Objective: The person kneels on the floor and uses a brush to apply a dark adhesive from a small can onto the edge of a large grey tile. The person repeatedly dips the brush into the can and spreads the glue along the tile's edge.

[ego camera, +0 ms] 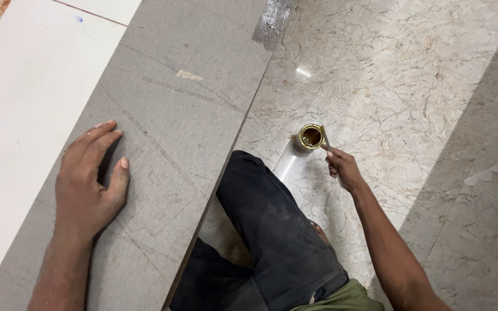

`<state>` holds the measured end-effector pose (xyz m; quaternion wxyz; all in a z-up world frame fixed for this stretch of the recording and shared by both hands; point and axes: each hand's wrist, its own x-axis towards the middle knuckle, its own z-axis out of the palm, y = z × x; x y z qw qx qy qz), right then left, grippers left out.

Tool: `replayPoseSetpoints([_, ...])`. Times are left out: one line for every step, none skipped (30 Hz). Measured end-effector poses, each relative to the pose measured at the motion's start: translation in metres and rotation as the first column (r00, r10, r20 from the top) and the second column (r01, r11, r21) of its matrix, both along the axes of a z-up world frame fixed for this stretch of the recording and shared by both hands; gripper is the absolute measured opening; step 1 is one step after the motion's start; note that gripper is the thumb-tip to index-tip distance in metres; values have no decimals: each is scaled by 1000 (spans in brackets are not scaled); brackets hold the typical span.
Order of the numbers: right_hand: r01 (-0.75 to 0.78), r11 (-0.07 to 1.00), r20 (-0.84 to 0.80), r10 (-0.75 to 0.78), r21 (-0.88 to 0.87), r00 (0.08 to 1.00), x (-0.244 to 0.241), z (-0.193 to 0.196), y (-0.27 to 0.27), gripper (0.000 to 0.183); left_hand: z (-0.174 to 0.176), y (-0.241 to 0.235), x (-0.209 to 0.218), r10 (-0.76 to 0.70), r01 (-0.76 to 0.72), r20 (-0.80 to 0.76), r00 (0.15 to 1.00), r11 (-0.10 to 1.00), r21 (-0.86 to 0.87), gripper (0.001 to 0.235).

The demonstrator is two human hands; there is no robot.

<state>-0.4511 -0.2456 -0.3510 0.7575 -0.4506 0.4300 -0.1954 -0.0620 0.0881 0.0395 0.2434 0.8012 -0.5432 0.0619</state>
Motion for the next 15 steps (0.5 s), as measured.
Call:
replayPoseSetpoints([-3,997,44,-1,80,999,1,8,1,42,0,0,0,0,0,9,1000,1000,1,42])
replayPoseSetpoints([-13,994,74,5,108,997,4,15,2,42,0,1,0,1,-1,18,1000,1000,2,42])
replayPoseSetpoints([-24,990,103,10,138,995,6,19,3,43,0,1,1,3,-3,21,1000,1000,5,43])
replayPoseSetpoints([-35,985,131,13,168,991,9,23,4,45,-1,2,1,4,-5,24,1000,1000,7,43])
replayPoseSetpoints([-36,986,145,13,163,989,9,25,5,44,-1,2,2,5,-6,25,1000,1000,12,43])
replayPoseSetpoints([-37,987,158,12,158,987,9,26,5,42,-2,3,2,3,-3,25,1000,1000,9,43])
replayPoseSetpoints([-38,987,171,11,154,985,9,27,7,41,-3,3,2,1,-1,24,1000,1000,7,42])
replayPoseSetpoints([-44,993,133,29,110,991,8,28,10,38,-4,4,2,-2,2,24,1000,1000,4,42])
replayPoseSetpoints([-54,997,99,48,60,994,10,31,10,36,-5,4,2,-12,12,23,1000,1000,-8,42])
replayPoseSetpoints([-66,998,63,65,10,996,12,39,12,33,-5,3,2,-22,22,22,1000,1000,-20,43])
replayPoseSetpoints([-52,998,86,55,-36,995,20,49,11,33,-3,3,4,-26,28,31,999,999,-37,43])
replayPoseSetpoints([-36,996,110,45,-82,993,25,59,12,32,-1,2,5,-21,22,24,1000,999,-44,43])
replayPoseSetpoints([-21,992,131,37,-121,991,27,70,15,31,-1,3,5,-14,15,11,1000,999,-47,43])
replayPoseSetpoints([-20,989,135,40,-147,990,30,86,20,34,-1,4,5,-8,7,-1,1000,999,-49,43])
replayPoseSetpoints([-16,985,137,39,-170,990,32,106,25,37,-1,5,5,-4,3,-12,1000,998,-55,43])
